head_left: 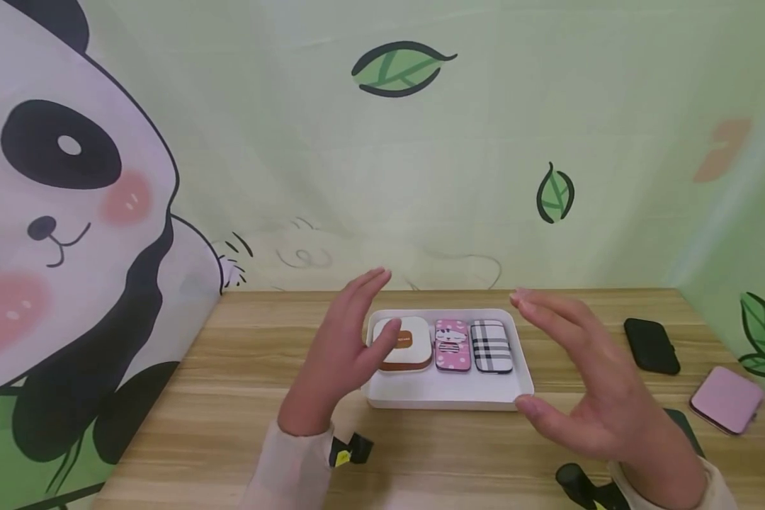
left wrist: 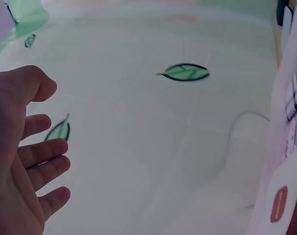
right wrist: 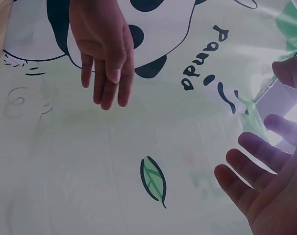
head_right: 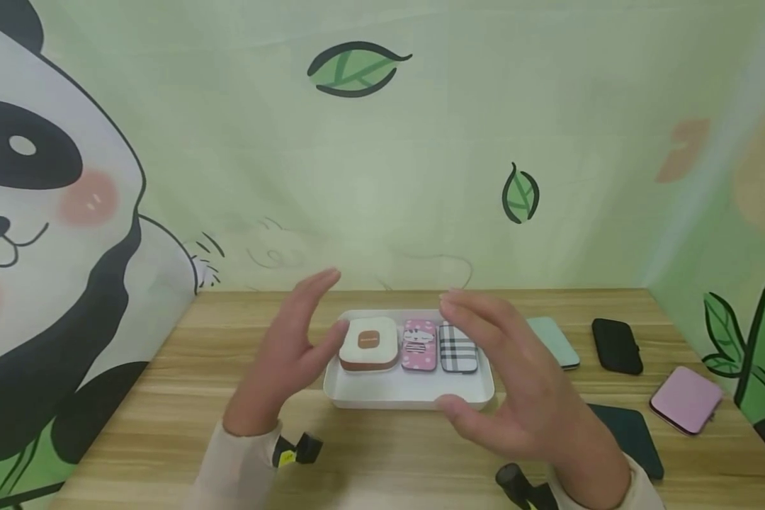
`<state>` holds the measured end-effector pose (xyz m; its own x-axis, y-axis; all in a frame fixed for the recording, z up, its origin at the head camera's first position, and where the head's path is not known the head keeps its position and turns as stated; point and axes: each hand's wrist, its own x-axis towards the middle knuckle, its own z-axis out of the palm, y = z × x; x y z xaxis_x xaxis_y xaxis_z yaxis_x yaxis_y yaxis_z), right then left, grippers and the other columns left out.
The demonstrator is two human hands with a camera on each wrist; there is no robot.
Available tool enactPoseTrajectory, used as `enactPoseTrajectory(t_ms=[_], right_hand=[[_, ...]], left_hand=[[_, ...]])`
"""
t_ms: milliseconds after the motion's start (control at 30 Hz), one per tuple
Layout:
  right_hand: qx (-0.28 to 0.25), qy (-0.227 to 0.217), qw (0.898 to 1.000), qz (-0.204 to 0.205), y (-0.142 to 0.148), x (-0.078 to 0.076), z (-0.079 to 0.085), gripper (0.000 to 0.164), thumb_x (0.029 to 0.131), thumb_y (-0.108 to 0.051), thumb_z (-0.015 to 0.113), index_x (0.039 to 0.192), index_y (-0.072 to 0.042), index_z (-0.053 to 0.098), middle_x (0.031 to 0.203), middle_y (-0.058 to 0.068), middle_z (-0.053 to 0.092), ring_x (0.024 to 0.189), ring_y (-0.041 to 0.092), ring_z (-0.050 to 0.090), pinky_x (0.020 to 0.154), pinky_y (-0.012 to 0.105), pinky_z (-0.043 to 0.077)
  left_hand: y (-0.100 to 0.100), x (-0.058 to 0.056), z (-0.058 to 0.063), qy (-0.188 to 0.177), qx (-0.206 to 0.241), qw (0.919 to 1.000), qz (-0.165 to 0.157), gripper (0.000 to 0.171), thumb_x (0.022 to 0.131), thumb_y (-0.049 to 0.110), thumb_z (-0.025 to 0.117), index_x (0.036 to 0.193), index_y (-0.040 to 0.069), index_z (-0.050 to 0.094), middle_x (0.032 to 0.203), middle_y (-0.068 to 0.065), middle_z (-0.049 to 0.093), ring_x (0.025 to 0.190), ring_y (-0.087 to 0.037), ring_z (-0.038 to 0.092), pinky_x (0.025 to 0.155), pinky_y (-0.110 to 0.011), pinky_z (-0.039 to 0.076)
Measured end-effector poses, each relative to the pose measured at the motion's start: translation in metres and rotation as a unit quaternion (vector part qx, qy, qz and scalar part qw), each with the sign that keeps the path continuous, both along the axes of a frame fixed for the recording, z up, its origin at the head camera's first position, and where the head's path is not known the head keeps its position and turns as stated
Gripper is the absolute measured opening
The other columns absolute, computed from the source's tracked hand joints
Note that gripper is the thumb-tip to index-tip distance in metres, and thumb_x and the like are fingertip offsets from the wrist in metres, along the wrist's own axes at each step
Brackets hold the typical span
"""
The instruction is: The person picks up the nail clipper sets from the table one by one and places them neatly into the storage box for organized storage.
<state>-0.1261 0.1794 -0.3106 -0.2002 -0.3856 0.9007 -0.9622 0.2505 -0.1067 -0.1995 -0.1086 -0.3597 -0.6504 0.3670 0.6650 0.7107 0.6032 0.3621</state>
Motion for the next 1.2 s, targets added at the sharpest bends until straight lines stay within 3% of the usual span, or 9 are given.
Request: enactPoseTrajectory(t_ms=[267,500,633,767,900,1033,1200], right_hand=[[0.003,0.0,1.0,-0.012,-0.003,0.004,0.005,0.064,0.098,-0.041,0.058,0.131,0.013,0.05,0.137,0.022,0.054,0.134,0.018,0.049,0.112,0.026,0.036],[0.001,0.005,1.0,-0.009,-0.003,0.003,0.004,0.062,0.098,-0.039,0.059,0.13,0.014,0.051,0.135,0.024,0.055,0.132,0.019,0.05,0.111,0.026,0.037],[0.002,0.005,1.0,-0.011,-0.003,0.002,0.004,0.061,0.098,-0.038,0.058,0.13,0.014,0.051,0.134,0.024,0.056,0.132,0.018,0.05,0.111,0.026,0.037],[0.005,0.0,1.0,-0.015,-0.003,0.002,0.004,0.062,0.099,-0.039,0.057,0.13,0.014,0.051,0.135,0.023,0.055,0.132,0.018,0.049,0.111,0.026,0.037],[0.007,-0.004,1.0,-0.019,-0.003,0.002,0.003,0.062,0.099,-0.04,0.057,0.13,0.013,0.051,0.136,0.022,0.055,0.133,0.017,0.048,0.111,0.026,0.036],[0.004,0.003,1.0,-0.012,-0.004,0.001,0.004,0.061,0.099,-0.038,0.057,0.13,0.014,0.051,0.134,0.024,0.055,0.132,0.019,0.049,0.111,0.026,0.037],[0.003,0.004,1.0,-0.007,-0.005,0.001,0.004,0.061,0.099,-0.038,0.058,0.13,0.014,0.051,0.131,0.026,0.056,0.13,0.018,0.05,0.11,0.025,0.038]], left_hand=[[-0.001,-0.017,-0.017,-0.071,-0.017,0.9954,0.062,0.061,0.097,0.032,0.06,0.151,0.01,0.043,0.153,-0.009,0.046,0.141,-0.028,0.043,0.114,-0.049,0.036],[-0.006,-0.036,-0.039,-0.15,-0.01,0.983,0.106,0.062,0.098,0.033,0.058,0.153,0.012,0.039,0.153,-0.01,0.044,0.142,-0.028,0.041,0.115,-0.048,0.036],[-0.008,-0.044,-0.053,-0.204,-0.013,0.9711,0.123,0.069,0.099,0.036,0.056,0.157,0.011,0.03,0.157,-0.014,0.037,0.146,-0.031,0.035,0.117,-0.05,0.032],[-0.011,-0.052,-0.069,-0.245,-0.027,0.9616,0.121,0.073,0.099,0.038,0.057,0.158,0.008,0.026,0.16,-0.016,0.032,0.148,-0.033,0.031,0.118,-0.052,0.029],[-0.017,-0.059,-0.084,-0.256,-0.044,0.9587,0.116,0.072,0.098,0.037,0.059,0.156,0.005,0.031,0.159,-0.017,0.033,0.147,-0.034,0.03,0.118,-0.052,0.029],[-0.021,-0.065,-0.094,-0.267,-0.053,0.9545,0.122,0.07,0.099,0.037,0.059,0.155,0.004,0.033,0.158,-0.019,0.034,0.147,-0.037,0.03,0.118,-0.053,0.027],[-0.022,-0.066,-0.104,-0.309,-0.066,0.9422,0.111,0.067,0.102,0.037,0.052,0.156,0.003,0.03,0.16,-0.024,0.03,0.148,-0.04,0.027,0.118,-0.056,0.026]])
